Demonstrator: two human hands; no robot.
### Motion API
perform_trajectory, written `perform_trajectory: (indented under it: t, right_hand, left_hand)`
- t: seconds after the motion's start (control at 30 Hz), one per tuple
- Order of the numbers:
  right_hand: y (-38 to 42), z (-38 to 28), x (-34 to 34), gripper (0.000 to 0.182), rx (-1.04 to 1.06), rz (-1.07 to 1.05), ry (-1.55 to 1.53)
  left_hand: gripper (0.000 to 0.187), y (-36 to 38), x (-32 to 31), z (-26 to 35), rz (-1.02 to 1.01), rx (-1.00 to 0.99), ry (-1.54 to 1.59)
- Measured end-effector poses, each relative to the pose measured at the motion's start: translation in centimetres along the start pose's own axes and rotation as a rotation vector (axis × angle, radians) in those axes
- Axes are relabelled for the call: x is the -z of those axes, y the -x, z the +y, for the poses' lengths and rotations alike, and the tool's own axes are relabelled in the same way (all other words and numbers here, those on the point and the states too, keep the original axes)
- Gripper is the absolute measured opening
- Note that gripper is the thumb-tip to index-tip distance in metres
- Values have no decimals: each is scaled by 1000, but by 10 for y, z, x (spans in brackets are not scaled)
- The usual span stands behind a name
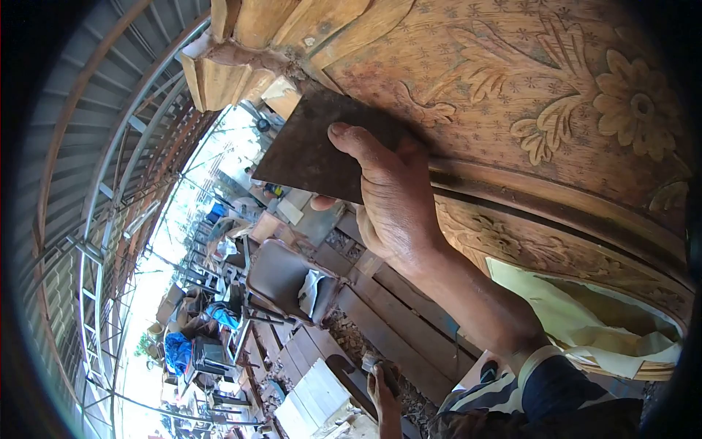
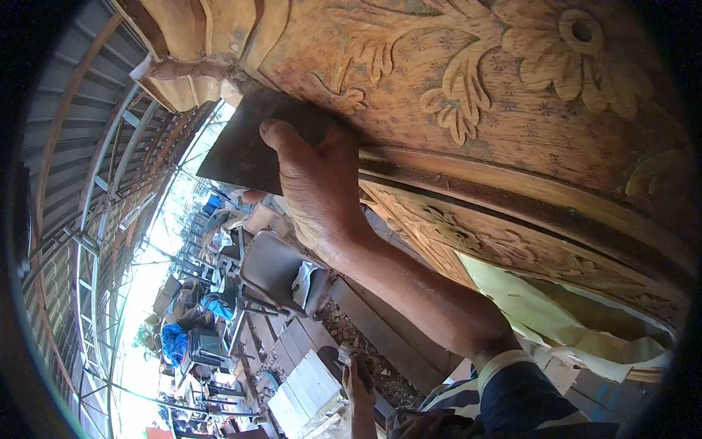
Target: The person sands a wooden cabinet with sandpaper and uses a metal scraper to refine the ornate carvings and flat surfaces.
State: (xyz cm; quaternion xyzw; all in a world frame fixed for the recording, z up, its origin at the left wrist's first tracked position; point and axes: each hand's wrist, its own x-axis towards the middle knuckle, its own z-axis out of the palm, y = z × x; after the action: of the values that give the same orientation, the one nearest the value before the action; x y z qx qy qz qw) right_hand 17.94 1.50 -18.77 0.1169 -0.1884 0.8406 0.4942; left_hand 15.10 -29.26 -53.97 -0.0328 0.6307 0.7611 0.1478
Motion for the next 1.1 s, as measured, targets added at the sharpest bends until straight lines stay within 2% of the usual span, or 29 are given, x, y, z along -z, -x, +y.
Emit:
perform_trajectory:
  t: [0.1, 0.17, 0.23, 0.37, 0.4, 0.43, 0.5, 0.63, 0.67, 0.77, 0.83, 0.9, 0.93, 1.03, 1.07, 1.1]
  right_hand:
    - [-1, -2, -1, 27, -30, -6, -19]
    - [-4, 5, 4, 24, 31, -87, -18]
    - [-3, 8, 7, 23, -20, -61, -68]
    - [-13, 16, 14, 24, -129, -87, -70]
    - [-11, 15, 13, 24, -134, -90, -76]
    - [-9, 14, 12, 25, -155, -59, -89]
    - [-8, 10, 10, 26, -175, -30, -103]
    - [-7, 8, 10, 27, -184, -55, -111]
    - [-7, 9, 11, 28, -182, -69, -116]
    - [-8, 16, 19, 29, -98, -85, -8]
    - [-12, 20, 16, 28, -80, -28, 9]
    - [-18, 23, 15, 28, -91, 30, -8]
    - [-21, 26, 17, 28, -66, -8, 2]
    - [-23, 30, 20, 27, -51, -56, -9]
    - [-23, 29, 21, 27, -54, -63, -25]
    - [-22, 25, 18, 27, -52, -61, -25]
  left_hand:
    - [26, -1, -6, 0, -7, -20, 3]
    - [28, -3, -5, 1, 15, -42, 4]
    - [25, -17, -6, 15, 12, -184, -32]
    - [41, -37, -73, 135, -122, -583, 8]
    - [43, -39, -85, 171, -171, -703, -103]
    - [45, -46, -100, 200, -47, -826, -143]
    - [49, -28, -130, 255, -62, -971, -193]
    - [43, 0, -174, 282, -16, -1004, -59]
    - [41, -2, -172, 282, -90, -991, -95]
    - [40, -20, -171, 264, -146, -1060, -99]
    - [39, -23, -175, 263, -98, -1055, -119]
    - [38, -27, -188, 287, -73, -1179, -103]
    - [40, -26, -194, 304, -70, -1217, -122]
    - [65, -25, -222, 369, -31, -1411, -179]
    - [67, -24, -235, 392, -28, -1521, -197]
    - [67, -16, -253, 413, -40, -1534, -186]
